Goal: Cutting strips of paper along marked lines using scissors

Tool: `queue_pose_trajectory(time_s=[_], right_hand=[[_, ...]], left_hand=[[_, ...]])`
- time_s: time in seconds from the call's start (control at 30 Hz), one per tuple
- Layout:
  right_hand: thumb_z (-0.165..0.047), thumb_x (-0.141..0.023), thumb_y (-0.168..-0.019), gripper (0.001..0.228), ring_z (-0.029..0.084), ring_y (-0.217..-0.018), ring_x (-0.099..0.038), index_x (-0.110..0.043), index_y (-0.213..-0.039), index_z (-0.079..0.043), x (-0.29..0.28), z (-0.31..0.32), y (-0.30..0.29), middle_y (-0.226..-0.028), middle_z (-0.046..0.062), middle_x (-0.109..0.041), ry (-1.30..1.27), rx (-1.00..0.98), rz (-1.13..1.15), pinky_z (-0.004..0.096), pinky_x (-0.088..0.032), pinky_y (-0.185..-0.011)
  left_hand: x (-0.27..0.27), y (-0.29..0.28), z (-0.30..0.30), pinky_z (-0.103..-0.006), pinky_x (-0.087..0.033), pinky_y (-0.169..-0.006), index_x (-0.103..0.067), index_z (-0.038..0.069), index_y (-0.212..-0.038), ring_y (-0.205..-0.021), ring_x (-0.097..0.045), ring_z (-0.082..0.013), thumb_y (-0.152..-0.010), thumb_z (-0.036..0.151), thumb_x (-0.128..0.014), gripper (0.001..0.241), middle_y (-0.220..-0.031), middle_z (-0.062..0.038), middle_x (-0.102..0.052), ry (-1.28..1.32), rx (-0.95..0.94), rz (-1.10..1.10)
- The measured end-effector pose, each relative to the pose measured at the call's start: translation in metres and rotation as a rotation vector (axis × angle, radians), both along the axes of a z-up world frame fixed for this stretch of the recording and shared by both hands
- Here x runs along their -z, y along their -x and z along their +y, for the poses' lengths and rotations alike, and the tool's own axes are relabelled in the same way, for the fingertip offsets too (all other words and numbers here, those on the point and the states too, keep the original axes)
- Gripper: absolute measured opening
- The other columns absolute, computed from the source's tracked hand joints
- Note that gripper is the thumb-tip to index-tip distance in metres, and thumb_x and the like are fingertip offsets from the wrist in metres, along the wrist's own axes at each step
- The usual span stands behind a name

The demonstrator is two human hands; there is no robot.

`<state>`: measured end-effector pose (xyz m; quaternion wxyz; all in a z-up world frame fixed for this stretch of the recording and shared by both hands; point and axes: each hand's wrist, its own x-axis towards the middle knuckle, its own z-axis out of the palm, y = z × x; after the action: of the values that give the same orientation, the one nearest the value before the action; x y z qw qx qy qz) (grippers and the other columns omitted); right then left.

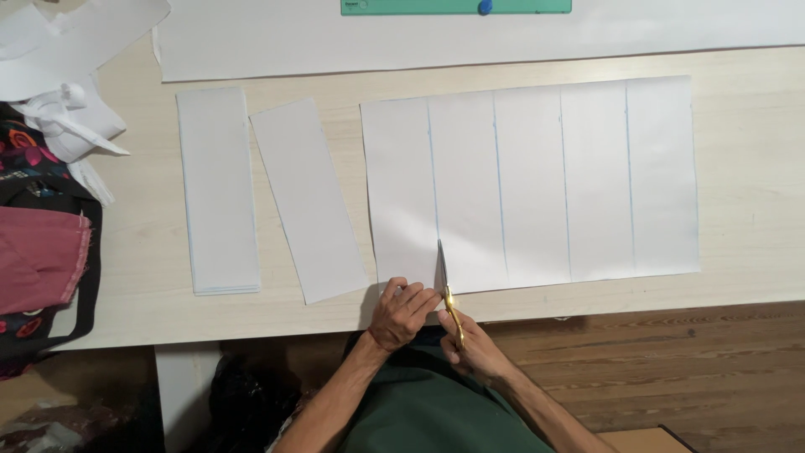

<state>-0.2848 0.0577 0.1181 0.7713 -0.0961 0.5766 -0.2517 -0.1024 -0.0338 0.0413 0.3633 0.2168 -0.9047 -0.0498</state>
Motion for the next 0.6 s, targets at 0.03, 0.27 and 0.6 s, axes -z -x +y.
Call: queue_pose_trajectory(time_s=[0.03,0.27,0.6], right_hand=[[-0.066,-0.057,-0.107,0.068,0.01,-0.043,-0.029,-0.066,-0.158,-0.023,0.002,-0.001,0.0,-0.057,0.003,-0.042,-0.002,0.0,0.015,0.026,-0.022,-0.038],[-0.065,-0.057,-0.108,0.065,0.009,-0.043,-0.028,-0.067,-0.155,-0.021,-0.006,-0.014,-0.001,-0.056,0.001,-0.039,0.052,-0.029,0.011,0.026,-0.023,-0.037],[-0.061,-0.056,-0.111,0.068,0.01,-0.042,-0.029,-0.069,-0.159,-0.016,0.003,-0.026,0.002,-0.054,0.002,-0.041,0.105,-0.041,0.043,0.026,-0.025,-0.036]], left_hand=[[0.001,0.0,0.0,-0.0437,-0.052,-0.085,-0.081,0.007,-0.104,-0.1,-0.068,-0.0227,-0.118,0.0,-0.063,0.024,-0.11,-0.004,-0.076,-0.007,0.004,0.0],[-0.004,-0.002,-0.002,-0.0434,-0.052,-0.085,-0.075,0.007,-0.096,-0.1,-0.071,-0.0238,-0.116,0.001,-0.071,0.021,-0.109,-0.006,-0.076,-0.02,0.011,0.017],[-0.002,-0.003,-0.006,-0.0462,-0.053,-0.079,-0.062,0.004,-0.071,-0.095,-0.075,-0.0292,-0.113,-0.003,-0.076,0.044,-0.104,-0.013,-0.08,-0.063,0.065,0.048]])
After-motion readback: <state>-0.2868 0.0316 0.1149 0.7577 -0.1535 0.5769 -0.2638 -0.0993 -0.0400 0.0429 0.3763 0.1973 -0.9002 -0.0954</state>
